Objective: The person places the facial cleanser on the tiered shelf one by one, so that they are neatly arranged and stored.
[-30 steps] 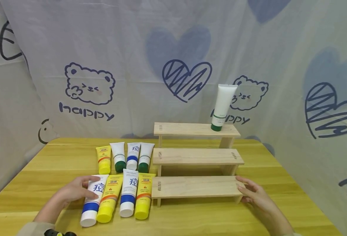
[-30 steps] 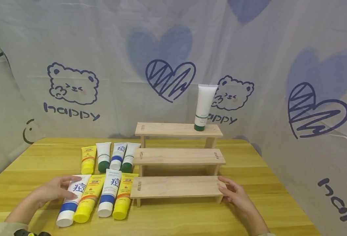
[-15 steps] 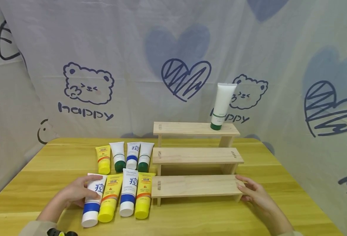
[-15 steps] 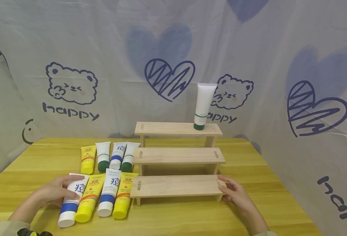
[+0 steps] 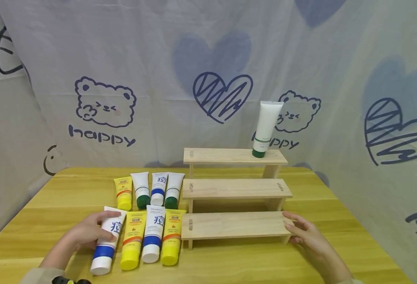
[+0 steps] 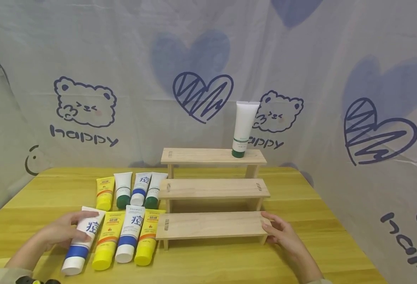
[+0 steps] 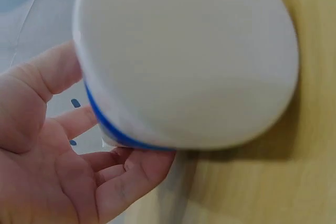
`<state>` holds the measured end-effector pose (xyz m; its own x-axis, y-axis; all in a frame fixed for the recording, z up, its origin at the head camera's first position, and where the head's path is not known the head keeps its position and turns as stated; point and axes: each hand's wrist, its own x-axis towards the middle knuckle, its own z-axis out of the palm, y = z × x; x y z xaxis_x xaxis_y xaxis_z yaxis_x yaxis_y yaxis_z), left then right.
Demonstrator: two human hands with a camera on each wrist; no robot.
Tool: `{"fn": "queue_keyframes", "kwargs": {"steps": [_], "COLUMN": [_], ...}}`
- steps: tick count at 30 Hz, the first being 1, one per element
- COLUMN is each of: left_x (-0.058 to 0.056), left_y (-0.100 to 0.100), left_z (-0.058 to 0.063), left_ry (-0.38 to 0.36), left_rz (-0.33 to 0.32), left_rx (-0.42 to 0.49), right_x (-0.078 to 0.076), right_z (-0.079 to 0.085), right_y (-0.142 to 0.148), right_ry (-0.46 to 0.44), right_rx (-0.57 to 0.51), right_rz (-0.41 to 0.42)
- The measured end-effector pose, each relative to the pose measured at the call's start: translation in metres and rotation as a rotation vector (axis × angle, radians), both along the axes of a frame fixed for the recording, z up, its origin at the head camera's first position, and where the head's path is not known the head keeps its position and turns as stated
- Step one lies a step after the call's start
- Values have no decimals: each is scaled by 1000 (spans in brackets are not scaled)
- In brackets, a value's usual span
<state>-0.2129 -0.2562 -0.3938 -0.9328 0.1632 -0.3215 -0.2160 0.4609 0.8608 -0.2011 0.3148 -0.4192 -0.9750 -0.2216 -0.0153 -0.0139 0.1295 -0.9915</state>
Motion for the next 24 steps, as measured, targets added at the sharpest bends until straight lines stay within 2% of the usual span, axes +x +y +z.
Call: {"fn": "queue_keyframes", "kwargs": {"steps": [6,10,18,24], "left_x": [1,1,-3,-5], "left_y": [-8,-11,-15,-13], "left_z": [-2,3,15,22], "left_ry": [1,11,74,130], "left_rz": [14,31,5,-8], "left_rx": [73,49,-35,31], "right_x": [0,1,-1,-2], "right_z": [0,0,-2,-4], "right_y": [0,-1,0,1], "right_ry": [0,2,8,16], "right_rx": [3,10,-12,-47], "right_rz": [2,-7,-3,12]}}
